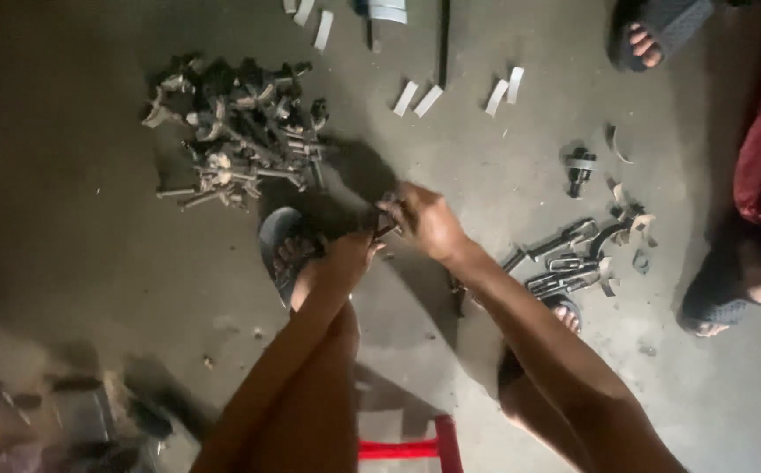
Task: The person sits on a low stool and repeatedly picks up small metal components from a pile on the floor, then assembles them by hand into larger units. The assembled units are placed into a growing pile nearby. The person handles the parts one at a time, occasionally adjusting their grip or orientation before joining them.
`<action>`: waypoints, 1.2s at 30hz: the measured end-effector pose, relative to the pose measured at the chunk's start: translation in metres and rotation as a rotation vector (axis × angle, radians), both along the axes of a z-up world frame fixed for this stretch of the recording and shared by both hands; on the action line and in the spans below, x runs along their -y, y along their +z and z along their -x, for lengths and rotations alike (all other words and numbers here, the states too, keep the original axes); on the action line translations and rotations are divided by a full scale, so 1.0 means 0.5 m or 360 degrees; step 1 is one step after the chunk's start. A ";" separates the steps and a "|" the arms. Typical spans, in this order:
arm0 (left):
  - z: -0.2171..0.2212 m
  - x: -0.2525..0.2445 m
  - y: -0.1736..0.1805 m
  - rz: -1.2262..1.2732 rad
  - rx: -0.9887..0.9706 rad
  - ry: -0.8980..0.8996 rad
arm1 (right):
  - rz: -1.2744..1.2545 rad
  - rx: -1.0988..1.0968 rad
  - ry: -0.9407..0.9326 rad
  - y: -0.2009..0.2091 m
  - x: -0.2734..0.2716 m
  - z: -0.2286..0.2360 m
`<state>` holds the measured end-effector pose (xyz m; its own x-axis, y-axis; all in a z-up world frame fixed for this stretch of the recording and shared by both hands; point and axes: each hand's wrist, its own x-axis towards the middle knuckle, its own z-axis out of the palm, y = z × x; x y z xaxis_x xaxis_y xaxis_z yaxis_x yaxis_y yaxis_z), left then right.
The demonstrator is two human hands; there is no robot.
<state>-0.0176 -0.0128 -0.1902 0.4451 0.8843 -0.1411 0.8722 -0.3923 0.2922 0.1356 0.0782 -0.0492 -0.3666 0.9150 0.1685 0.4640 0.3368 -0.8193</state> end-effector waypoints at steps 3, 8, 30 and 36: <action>0.024 -0.016 0.061 -0.0371 -0.0259 -0.0358 | -0.0143 -0.0183 -0.0089 0.111 -0.029 0.009; 0.013 -0.016 0.083 -0.0103 -0.0121 -0.0106 | 0.0231 0.0254 0.0190 0.005 -0.002 0.015; -0.025 -0.014 0.049 -0.0245 -0.0566 0.0034 | -0.0208 -0.0131 -0.0237 0.082 -0.032 0.004; -0.067 0.025 -0.065 0.0067 -0.0464 0.0465 | 0.0110 0.0178 0.0271 -0.045 0.000 -0.030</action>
